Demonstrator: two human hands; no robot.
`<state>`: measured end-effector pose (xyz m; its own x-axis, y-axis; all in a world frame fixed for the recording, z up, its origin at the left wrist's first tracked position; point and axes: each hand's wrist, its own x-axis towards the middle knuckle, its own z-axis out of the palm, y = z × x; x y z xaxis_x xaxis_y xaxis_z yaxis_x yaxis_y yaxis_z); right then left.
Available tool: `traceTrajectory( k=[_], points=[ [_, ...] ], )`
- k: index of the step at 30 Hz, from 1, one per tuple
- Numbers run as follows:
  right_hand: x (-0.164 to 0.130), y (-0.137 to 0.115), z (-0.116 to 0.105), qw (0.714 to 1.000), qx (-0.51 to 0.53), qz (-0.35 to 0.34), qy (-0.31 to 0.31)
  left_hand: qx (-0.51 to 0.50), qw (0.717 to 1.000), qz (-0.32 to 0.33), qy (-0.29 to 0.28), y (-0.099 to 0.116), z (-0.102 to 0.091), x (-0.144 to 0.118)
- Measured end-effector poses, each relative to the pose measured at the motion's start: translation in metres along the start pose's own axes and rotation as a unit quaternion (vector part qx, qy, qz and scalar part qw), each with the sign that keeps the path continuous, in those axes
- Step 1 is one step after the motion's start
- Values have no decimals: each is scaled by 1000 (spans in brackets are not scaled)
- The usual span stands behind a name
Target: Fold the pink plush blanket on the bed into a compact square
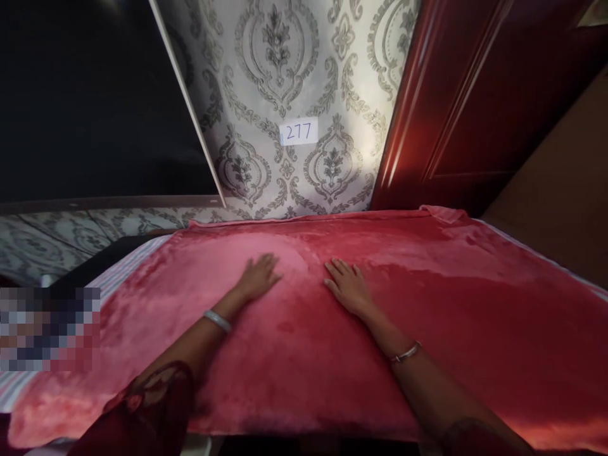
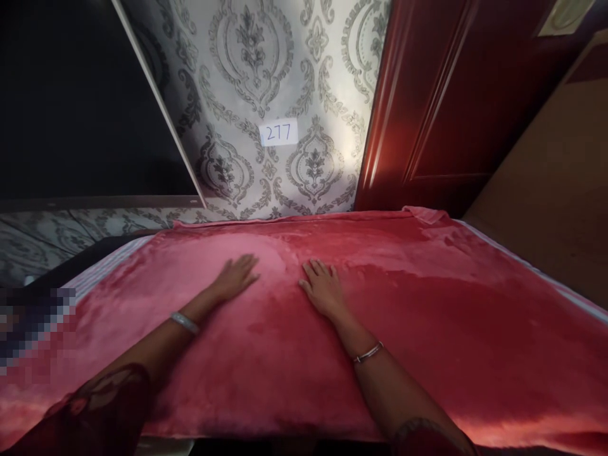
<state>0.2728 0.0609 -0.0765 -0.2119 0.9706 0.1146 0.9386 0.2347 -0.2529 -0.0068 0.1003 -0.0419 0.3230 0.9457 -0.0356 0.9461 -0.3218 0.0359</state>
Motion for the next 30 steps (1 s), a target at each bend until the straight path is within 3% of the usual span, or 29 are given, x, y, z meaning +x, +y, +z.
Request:
traceTrajectory(
  k=[1,2,5,8,11,14,18,22,25,28,30],
  points=[
    [0,0,0,1000,1,-1,2,15,996,-91,17,-17,-6,0],
    [0,0,1,1000,2,-2,4,24,989,-139,35,-33,-13,-4],
    [1,0,4,1000,6,-5,10,42,981,-176,66,-71,-28,-26],
    [3,2,7,1000,16,-2,16,55,978,-182,84,-82,-31,-42],
    [5,4,8,999,37,1,41,52,978,-179,92,-60,-23,-33],
    [3,5,5,995,55,-8,88,16,990,-120,71,-14,-12,-9],
    [-7,-7,-2,989,68,-108,79,-5,997,-59,58,35,2,7],
    [-16,-25,-2,971,81,-226,-8,9,996,-25,87,38,13,4],
    [-14,-28,2,963,81,-251,-51,20,995,-16,98,33,16,4],
    [-3,-14,2,974,48,-216,-54,19,995,-16,101,33,14,5],
    [5,5,-3,990,11,-136,-43,18,995,-18,96,35,12,5]
  ],
)
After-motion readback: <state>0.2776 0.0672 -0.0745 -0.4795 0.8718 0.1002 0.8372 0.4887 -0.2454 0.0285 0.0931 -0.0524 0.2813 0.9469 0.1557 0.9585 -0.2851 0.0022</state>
